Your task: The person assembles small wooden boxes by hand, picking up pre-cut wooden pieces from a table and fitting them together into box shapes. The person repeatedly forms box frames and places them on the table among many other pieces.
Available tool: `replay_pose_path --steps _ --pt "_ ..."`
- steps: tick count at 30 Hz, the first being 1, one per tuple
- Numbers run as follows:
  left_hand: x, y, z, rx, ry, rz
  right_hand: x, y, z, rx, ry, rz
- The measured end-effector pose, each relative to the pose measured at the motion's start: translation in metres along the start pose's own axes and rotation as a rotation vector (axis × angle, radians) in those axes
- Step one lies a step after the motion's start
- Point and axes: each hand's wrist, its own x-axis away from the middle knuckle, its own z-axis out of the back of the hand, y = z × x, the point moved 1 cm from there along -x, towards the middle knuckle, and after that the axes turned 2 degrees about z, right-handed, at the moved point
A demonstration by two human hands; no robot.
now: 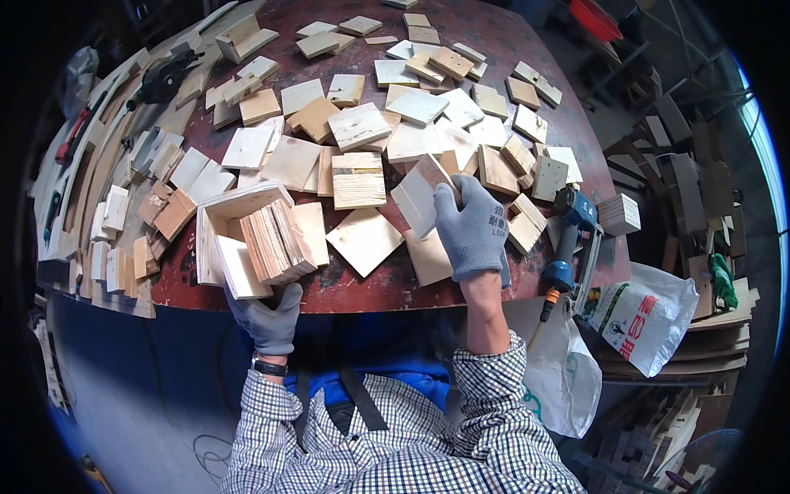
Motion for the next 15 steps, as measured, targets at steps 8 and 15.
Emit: replay_pose_path --steps 8,15 --pt "-0.009 0.009 0.004 -0.013 0.014 -0.019 -0.019 -0.009 -0.015 0.658 0.105 0.249" --pt "-0.011 0.010 0.008 -0.009 -0.006 -0.005 -0.001 -0.066 -0.089 0.279 -0.154 0.936"
